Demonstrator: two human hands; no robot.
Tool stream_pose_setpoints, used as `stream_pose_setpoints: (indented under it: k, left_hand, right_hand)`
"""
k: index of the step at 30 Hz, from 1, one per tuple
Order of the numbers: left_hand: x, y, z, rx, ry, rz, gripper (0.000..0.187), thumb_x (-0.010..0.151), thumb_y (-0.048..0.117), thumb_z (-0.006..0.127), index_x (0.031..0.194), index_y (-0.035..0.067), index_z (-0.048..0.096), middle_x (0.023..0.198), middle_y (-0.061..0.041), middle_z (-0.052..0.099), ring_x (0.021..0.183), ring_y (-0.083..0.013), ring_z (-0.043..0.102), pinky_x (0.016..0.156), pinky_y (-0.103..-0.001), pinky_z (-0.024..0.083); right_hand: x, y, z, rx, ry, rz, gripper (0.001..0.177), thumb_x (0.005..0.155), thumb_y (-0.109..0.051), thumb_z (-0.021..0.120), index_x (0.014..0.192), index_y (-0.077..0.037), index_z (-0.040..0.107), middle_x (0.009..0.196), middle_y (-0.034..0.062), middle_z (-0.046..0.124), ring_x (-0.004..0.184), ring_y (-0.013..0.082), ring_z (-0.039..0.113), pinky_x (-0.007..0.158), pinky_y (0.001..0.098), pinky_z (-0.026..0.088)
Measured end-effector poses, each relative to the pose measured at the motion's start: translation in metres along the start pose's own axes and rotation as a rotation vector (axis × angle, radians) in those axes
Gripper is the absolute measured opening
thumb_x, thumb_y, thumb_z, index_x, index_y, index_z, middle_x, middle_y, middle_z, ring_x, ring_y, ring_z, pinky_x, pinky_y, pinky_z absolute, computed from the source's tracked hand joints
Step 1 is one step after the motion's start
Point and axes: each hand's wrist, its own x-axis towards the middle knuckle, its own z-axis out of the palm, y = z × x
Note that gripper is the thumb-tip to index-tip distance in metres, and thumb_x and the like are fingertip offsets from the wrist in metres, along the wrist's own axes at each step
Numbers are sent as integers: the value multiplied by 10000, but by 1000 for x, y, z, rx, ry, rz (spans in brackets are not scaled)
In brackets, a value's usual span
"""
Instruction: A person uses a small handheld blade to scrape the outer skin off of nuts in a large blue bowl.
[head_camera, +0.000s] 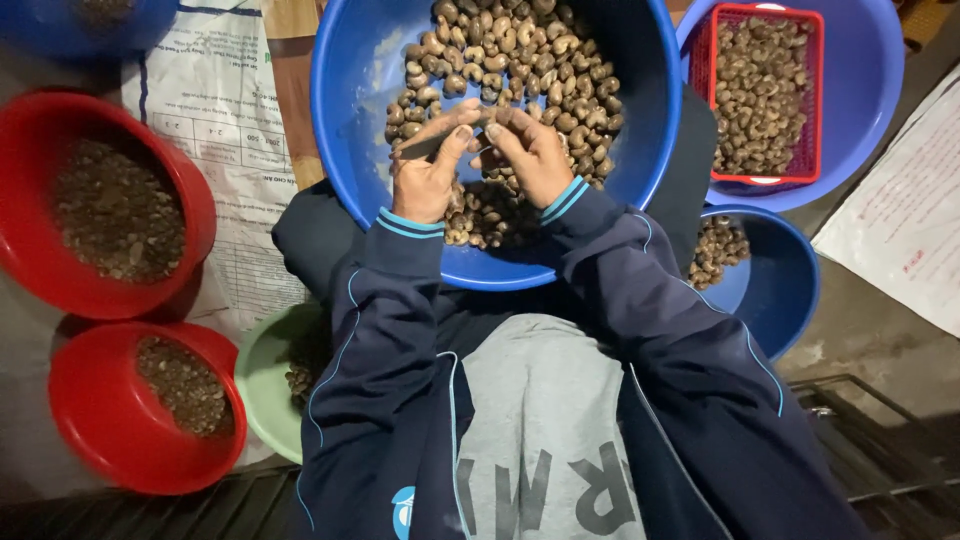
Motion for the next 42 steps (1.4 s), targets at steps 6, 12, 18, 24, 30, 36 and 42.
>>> stream_pose_setpoints:
  k: [6,12,18,24,30,36,42]
  left_hand:
    - [-4,-7,5,-15,35,13,209,1083,107,612,1226,15,733,982,-245,750,931,-245,729,674,-376,636]
    - [-4,-2,5,-293,-33,-84,226,1103,66,570,1261,-67,662,888,-223,677,825,-179,628,655,-366,599]
    - [5,9,6,-604,-97,-249,227,1082,99,602,1251,-45,652,956,-138,614,869,-208,578,755,-324,539]
    - [1,0,-4,-138,131,-300,195,1043,149,661,1199,43,710,1118,-93,762,964,-199,772,855,-284,631]
    - [1,-18,-11,-56,212,-283,310,1023,228,681,1234,0,695,1052,-154,771,899,-238,796,772,-322,674]
    - [-2,-30,-15,-200,309,-329,274,999,188,702,1196,-2,719,972,-119,763,825,-197,785,662,-265,614]
    - [1,-16,-15,-279,400,-259,258,1000,217,707,1178,37,755,1029,-137,778,798,-213,783,692,-306,647]
  right_hand:
    - [5,3,0,326,-43,177,347,1056,-289,570,1303,-46,567,958,179,709,848,247,766,750,401,687]
    - [-1,-4,1,507,-68,183,402,1042,-259,571,1385,-65,496,927,85,551,916,331,766,758,456,673]
    - [3,19,-26,376,-177,103,403,1102,-199,483,1453,-19,396,1145,200,695,956,271,723,847,332,572]
    - [-52,-65,-83,-108,235,-218,366,1033,24,562,1383,-1,459,1196,194,585,973,292,721,765,328,636]
    - [-143,18,-252,-176,737,107,411,1033,-240,638,1352,-2,535,857,102,703,634,142,597,595,222,505]
    - [-268,166,-328,-491,1010,431,393,923,-361,756,1054,7,710,960,91,753,801,128,682,732,226,571]
    - [-211,84,-289,-237,973,316,361,961,-148,566,1300,-30,523,869,74,725,540,110,594,467,220,489]
